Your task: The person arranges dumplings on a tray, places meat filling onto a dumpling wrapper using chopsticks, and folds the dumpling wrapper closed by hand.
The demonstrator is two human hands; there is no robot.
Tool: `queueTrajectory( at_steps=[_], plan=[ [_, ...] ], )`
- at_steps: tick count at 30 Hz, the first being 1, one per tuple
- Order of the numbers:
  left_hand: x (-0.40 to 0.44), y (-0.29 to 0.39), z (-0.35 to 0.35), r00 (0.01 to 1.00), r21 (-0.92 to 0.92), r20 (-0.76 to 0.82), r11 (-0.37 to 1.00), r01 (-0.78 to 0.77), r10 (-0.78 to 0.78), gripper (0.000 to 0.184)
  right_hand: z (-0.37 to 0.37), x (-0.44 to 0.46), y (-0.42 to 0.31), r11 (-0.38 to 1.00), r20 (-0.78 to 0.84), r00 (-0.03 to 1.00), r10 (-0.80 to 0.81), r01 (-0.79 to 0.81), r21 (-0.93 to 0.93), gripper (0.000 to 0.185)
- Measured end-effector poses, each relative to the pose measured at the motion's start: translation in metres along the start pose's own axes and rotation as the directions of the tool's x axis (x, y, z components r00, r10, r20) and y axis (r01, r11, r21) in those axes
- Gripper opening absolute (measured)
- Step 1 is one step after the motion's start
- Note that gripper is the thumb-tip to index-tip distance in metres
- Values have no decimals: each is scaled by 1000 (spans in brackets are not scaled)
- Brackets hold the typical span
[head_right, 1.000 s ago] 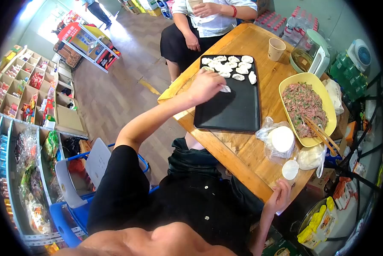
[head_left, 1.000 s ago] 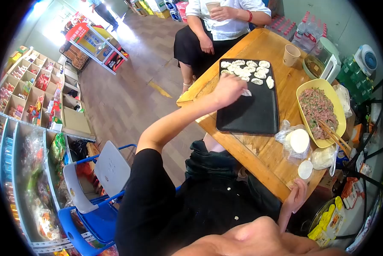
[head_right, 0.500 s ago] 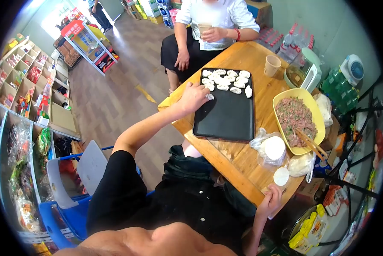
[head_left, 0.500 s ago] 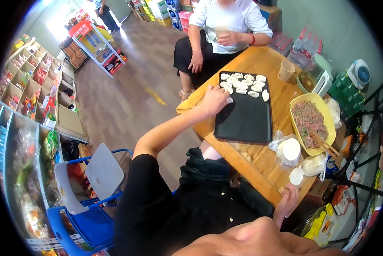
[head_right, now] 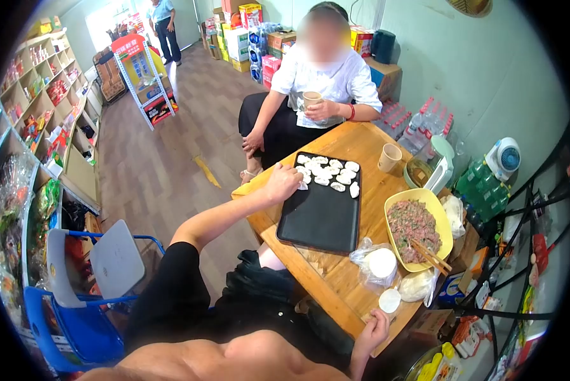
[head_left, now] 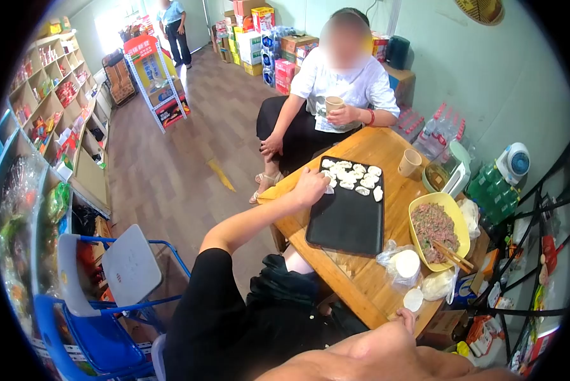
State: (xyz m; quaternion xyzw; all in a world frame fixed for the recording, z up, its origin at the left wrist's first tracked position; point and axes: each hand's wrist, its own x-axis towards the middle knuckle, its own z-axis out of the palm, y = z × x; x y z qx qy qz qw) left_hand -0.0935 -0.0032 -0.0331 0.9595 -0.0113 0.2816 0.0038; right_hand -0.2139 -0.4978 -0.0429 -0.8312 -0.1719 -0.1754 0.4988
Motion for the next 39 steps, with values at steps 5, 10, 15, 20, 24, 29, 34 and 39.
queueTrajectory(
  at_steps=[5,10,15,20,24,29,34,39],
  plan=[
    [4,0,-11,998,-80,38,995,62,-59,8,2,3,9,993,4,993,-115,115,-29,26],
    [-2,12,-33,994,-165,-63,983,77,-88,26,-1,-2,0,998,-12,998,-57,57,17,26],
    [-23,29,-62,974,-381,-208,925,8,-94,34,2,3,-1,949,45,971,237,-241,205,20],
    [-81,65,-89,963,-590,-225,807,-12,-150,29,5,66,-95,831,187,976,108,-192,522,20],
    [-139,118,-104,981,-793,-186,596,-123,-45,21,23,100,-143,690,340,938,63,-287,665,24],
    [-190,167,-95,967,-932,118,360,30,224,15,66,128,-172,334,565,824,30,-541,771,36],
    [-207,190,-51,864,-923,342,304,235,370,18,88,129,-164,253,612,788,65,-606,754,38],
    [-226,211,14,728,-903,426,306,302,537,18,88,118,-158,215,606,794,50,-601,770,37]
  ],
)
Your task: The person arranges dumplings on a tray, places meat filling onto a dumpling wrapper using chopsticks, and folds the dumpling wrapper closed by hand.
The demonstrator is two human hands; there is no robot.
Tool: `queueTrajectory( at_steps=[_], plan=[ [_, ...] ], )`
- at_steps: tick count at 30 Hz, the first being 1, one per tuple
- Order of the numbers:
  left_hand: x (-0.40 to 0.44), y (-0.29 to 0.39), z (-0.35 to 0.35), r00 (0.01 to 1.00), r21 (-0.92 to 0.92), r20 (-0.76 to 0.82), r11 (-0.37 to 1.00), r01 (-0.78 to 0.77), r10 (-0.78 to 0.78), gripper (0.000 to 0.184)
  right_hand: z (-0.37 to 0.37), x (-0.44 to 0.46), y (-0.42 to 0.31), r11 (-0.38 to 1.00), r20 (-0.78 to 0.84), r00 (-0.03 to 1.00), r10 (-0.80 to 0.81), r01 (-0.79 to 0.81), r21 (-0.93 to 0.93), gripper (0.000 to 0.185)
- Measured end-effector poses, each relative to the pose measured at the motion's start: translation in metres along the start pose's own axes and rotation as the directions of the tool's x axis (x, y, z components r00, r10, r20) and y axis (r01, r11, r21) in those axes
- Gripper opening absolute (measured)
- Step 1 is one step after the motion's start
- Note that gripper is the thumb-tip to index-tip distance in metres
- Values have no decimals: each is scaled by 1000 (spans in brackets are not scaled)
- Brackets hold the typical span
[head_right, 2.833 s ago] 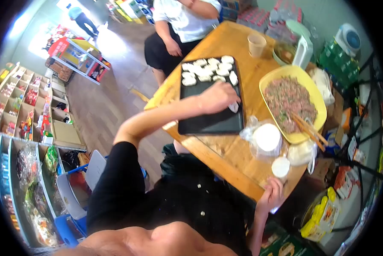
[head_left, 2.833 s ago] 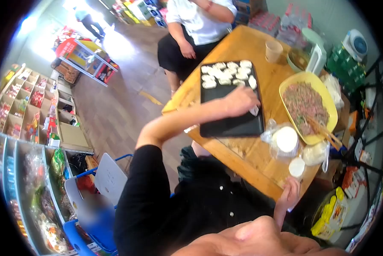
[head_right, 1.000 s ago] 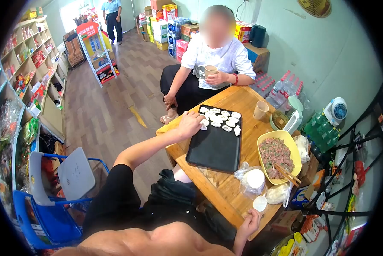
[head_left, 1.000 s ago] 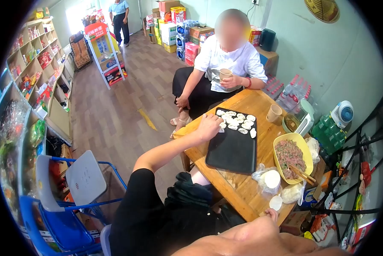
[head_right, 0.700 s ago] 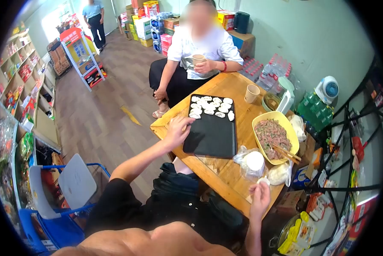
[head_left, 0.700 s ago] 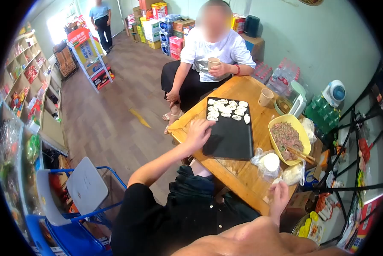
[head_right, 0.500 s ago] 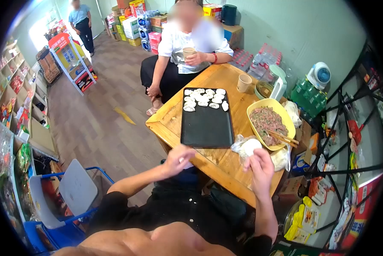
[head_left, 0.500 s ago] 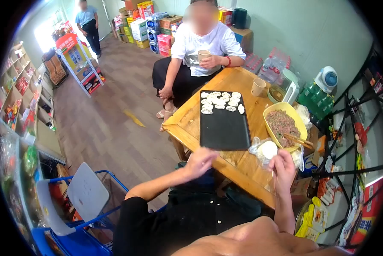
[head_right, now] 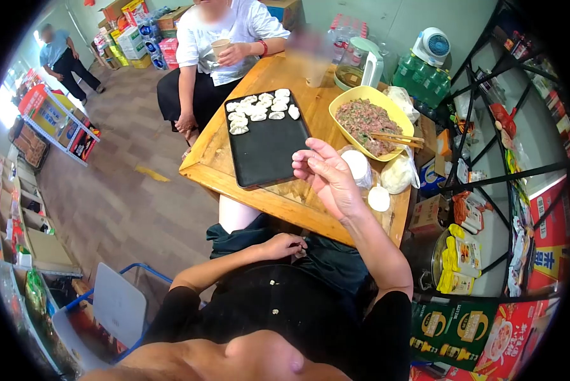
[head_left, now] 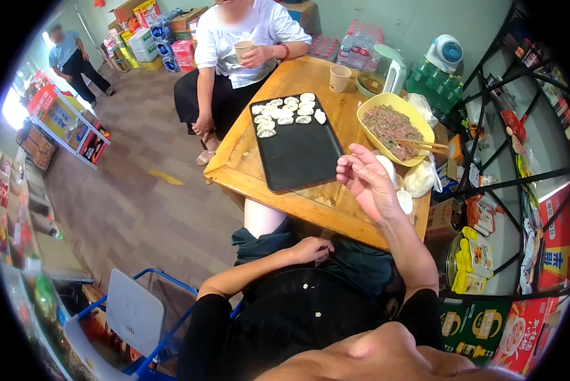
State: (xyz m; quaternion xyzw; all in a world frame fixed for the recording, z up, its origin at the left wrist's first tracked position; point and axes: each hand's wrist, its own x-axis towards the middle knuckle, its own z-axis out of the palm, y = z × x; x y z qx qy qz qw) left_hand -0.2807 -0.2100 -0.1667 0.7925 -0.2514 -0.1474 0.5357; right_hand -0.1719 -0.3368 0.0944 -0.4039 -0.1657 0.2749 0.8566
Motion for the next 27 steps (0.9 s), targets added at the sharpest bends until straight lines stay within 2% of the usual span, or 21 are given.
queueTrajectory(
  at_steps=[1,2,4,5,6,7,8,10,13,14,15,16,17,19,20,24,25,27],
  plan=[
    [0,-21,8,997,-112,16,991,73,-72,18,-1,2,5,1000,7,1000,-11,11,1,36],
    [6,-39,7,992,-208,6,970,126,-128,19,3,0,8,997,-13,999,-36,35,-74,37],
    [13,-81,18,989,80,-144,996,40,-28,25,-3,-2,17,996,-1,999,-40,40,-80,40],
    [15,-100,22,989,121,-115,987,102,-88,32,-6,-4,20,999,0,1000,-30,30,-38,40],
    [14,-77,22,970,85,-102,970,228,-219,30,-10,-11,21,999,6,1000,-24,25,-42,38],
    [15,-55,21,967,111,-143,967,228,-211,23,-12,-14,16,999,5,1000,0,1,-48,37],
    [13,-29,5,976,60,-127,980,188,-179,24,-3,-12,12,995,34,999,20,-16,-97,38],
    [17,-39,14,986,127,-150,988,92,-73,25,1,-13,9,993,72,997,36,-28,-116,39],
    [16,-23,9,973,158,-97,962,222,-209,27,15,-9,-2,989,78,996,43,-32,-146,41],
    [20,-45,19,982,177,-95,969,175,-161,33,17,-6,-6,992,164,986,17,3,-125,42],
    [19,-42,14,981,94,-40,977,190,-187,38,32,-4,-16,992,235,972,6,23,-124,40],
    [23,-53,21,987,39,-10,986,160,-160,35,46,-1,-27,992,304,953,-5,43,-120,39],
    [23,-71,38,989,-87,4,986,145,-145,32,71,-9,-39,983,298,954,-13,67,-172,47],
    [25,-120,61,990,-389,-6,912,128,-142,27,100,-22,-56,999,388,921,37,-47,16,41],
    [25,-126,67,991,-390,-16,913,119,-135,24,111,-29,-62,991,473,880,45,-99,91,38],
    [21,-57,37,984,-41,-130,992,116,-121,29,132,-33,-56,884,725,688,17,-349,311,42],
    [23,-47,30,977,51,-181,991,122,-111,33,133,-31,-54,877,742,670,-1,-356,323,42],
    [26,-43,28,979,69,-167,989,127,-115,31,134,-30,-50,877,766,642,-36,-347,332,42]
  ],
)
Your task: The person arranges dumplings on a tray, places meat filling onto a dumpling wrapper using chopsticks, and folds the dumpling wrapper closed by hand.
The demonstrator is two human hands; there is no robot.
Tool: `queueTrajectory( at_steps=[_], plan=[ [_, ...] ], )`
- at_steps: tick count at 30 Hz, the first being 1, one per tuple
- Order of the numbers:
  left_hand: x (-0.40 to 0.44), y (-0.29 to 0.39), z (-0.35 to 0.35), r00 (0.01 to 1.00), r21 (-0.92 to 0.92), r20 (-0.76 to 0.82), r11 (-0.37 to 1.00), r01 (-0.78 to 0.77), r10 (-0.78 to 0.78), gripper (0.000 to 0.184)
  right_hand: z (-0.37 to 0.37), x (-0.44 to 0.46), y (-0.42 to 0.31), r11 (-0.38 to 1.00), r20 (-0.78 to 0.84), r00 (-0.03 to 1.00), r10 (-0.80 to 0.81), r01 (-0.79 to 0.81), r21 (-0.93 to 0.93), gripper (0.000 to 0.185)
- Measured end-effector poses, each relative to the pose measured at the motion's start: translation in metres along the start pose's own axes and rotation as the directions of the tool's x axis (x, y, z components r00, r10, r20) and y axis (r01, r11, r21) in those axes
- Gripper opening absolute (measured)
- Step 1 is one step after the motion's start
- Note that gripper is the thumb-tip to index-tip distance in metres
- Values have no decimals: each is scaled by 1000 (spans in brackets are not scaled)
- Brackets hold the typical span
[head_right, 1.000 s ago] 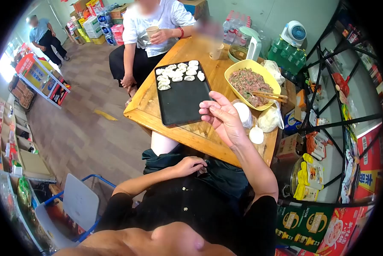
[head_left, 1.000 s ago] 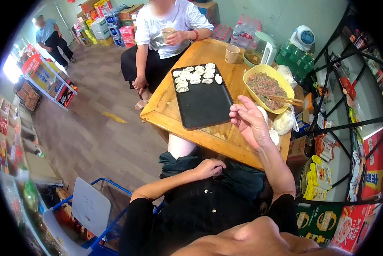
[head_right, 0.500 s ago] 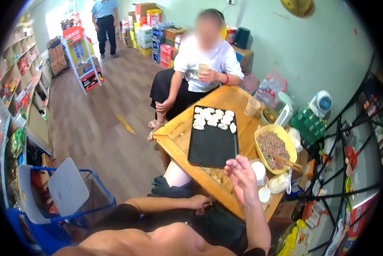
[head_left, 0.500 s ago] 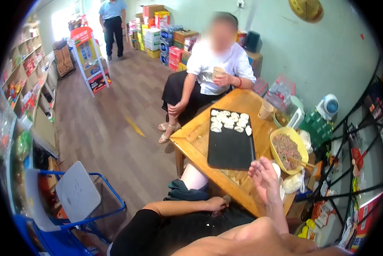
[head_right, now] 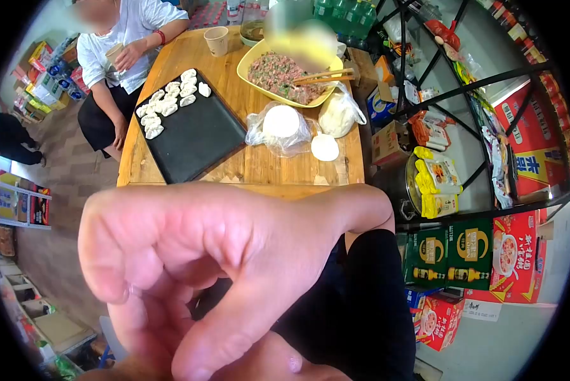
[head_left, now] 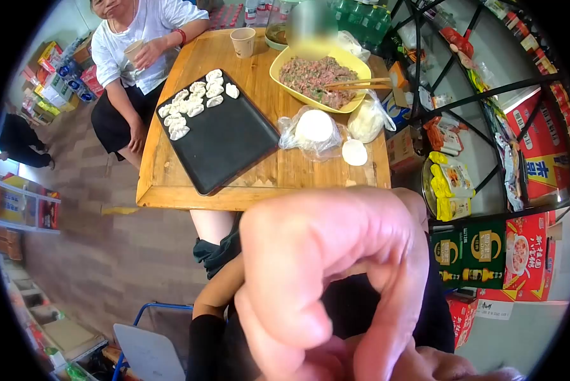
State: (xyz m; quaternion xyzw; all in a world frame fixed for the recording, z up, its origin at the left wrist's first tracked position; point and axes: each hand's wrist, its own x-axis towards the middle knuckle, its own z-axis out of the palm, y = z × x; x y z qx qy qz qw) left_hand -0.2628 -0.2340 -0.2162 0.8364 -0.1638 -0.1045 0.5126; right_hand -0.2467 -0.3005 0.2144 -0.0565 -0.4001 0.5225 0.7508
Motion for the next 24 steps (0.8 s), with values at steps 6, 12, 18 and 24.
queueTrajectory(
  at_steps=[6,12,18,24],
  plan=[
    [0,4,-1,999,109,42,994,-27,23,26,-8,-1,-1,998,66,997,-50,52,-31,41],
    [3,34,-22,996,34,93,999,-18,15,27,-14,-1,-6,995,97,992,-76,82,-61,41],
    [5,28,-17,997,38,74,999,-19,17,28,-15,-5,-6,990,122,987,-104,114,-77,40],
    [6,31,-21,998,46,56,999,-10,7,29,-16,-9,-4,983,129,984,-126,141,-119,39]
  ],
)
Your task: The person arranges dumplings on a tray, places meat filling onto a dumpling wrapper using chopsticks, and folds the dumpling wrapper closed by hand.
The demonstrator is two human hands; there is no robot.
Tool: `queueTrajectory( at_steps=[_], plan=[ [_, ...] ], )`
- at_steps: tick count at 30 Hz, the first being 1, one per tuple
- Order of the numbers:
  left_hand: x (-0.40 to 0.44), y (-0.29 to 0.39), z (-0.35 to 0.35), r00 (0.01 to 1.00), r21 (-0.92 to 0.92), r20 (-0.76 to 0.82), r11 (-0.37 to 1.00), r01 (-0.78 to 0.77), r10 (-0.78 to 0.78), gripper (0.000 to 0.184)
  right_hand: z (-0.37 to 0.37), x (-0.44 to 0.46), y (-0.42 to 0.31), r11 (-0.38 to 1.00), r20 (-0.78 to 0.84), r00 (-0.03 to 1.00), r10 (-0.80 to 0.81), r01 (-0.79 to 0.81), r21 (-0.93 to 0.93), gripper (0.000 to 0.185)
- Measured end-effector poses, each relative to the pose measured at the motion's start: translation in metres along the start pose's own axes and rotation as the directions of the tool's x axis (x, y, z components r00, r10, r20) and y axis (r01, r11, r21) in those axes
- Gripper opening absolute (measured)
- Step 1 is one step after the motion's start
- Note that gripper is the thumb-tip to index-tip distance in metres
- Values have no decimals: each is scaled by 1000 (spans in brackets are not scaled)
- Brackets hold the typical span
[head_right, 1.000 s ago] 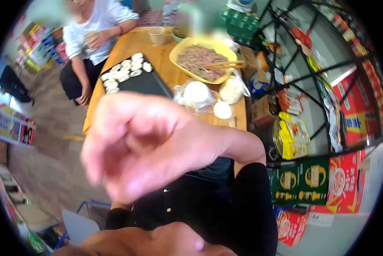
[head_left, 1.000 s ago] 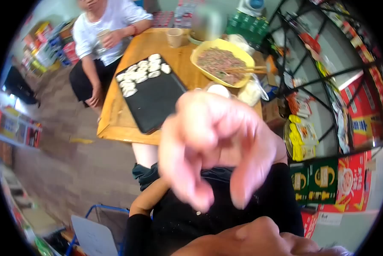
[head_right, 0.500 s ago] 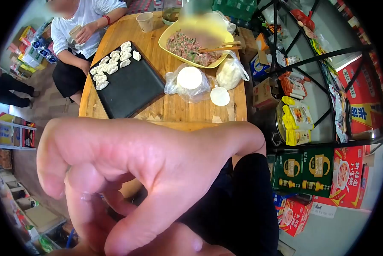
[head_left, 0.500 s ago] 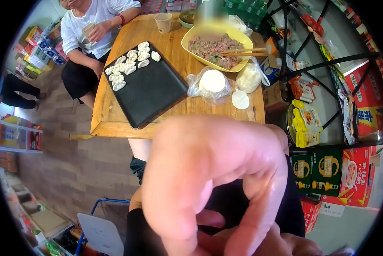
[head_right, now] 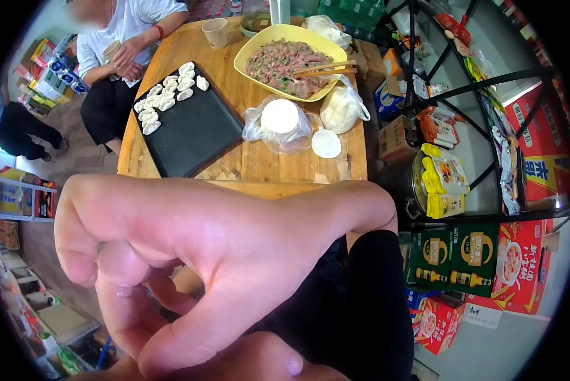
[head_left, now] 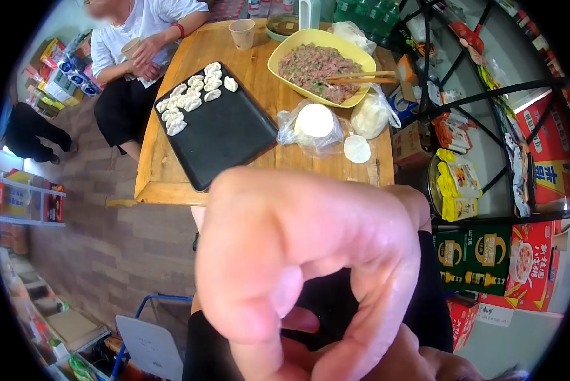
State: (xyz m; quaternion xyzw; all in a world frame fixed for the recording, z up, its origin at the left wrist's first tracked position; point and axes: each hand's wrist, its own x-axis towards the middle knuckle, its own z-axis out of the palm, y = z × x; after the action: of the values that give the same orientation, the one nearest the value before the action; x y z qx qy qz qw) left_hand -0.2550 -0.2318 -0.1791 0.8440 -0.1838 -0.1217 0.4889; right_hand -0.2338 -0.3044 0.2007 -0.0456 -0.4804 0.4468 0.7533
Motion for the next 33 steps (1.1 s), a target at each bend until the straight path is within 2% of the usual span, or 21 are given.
queueTrajectory(
  at_steps=[7,10,12,13,15,16,18,19,20,21,25,27,28,30,33],
  plan=[
    [-4,0,6,1000,70,-6,998,-5,5,31,1,-2,6,1000,17,1000,-24,24,-12,39],
    [1,-21,21,1000,172,24,985,-11,7,34,2,-2,6,999,20,999,-32,33,-23,38],
    [5,-31,28,994,276,89,960,34,-61,34,2,-3,7,998,23,999,-41,42,-38,38],
    [2,-11,15,994,277,87,960,34,-61,34,1,-3,7,998,23,999,-46,47,-44,38],
    [-8,29,-11,999,55,36,998,-4,2,31,3,-4,9,997,31,998,-54,56,-52,38],
    [-12,36,-14,1000,54,31,999,-4,2,31,4,-4,9,997,34,998,-55,57,-52,38],
    [-17,44,-13,993,101,-101,994,-44,54,31,5,-5,10,996,38,997,-63,65,-60,37],
    [-10,22,-2,993,100,-100,994,-49,59,31,5,-6,10,995,39,997,-68,70,-70,37],
    [1,-17,16,999,129,-10,991,-34,36,33,5,-6,9,994,41,997,-73,75,-75,37],
    [9,-18,14,997,159,82,987,-24,12,34,5,-7,9,993,40,996,-76,79,-85,37],
    [5,-6,10,999,52,42,998,20,-22,36,5,-8,8,989,45,995,-94,98,-113,37],
    [4,-2,10,990,193,139,980,-42,15,35,6,-5,8,987,52,993,-101,107,-116,36],
    [2,-9,13,991,194,133,980,-37,11,35,8,-3,8,988,57,993,-103,109,-111,36],
    [1,-16,18,999,162,-29,986,-27,32,36,6,-7,9,987,60,992,-110,117,-113,36],
    [-4,0,6,999,51,-1,997,-50,50,36,4,-12,11,985,62,991,-117,124,-124,36]
  ],
)
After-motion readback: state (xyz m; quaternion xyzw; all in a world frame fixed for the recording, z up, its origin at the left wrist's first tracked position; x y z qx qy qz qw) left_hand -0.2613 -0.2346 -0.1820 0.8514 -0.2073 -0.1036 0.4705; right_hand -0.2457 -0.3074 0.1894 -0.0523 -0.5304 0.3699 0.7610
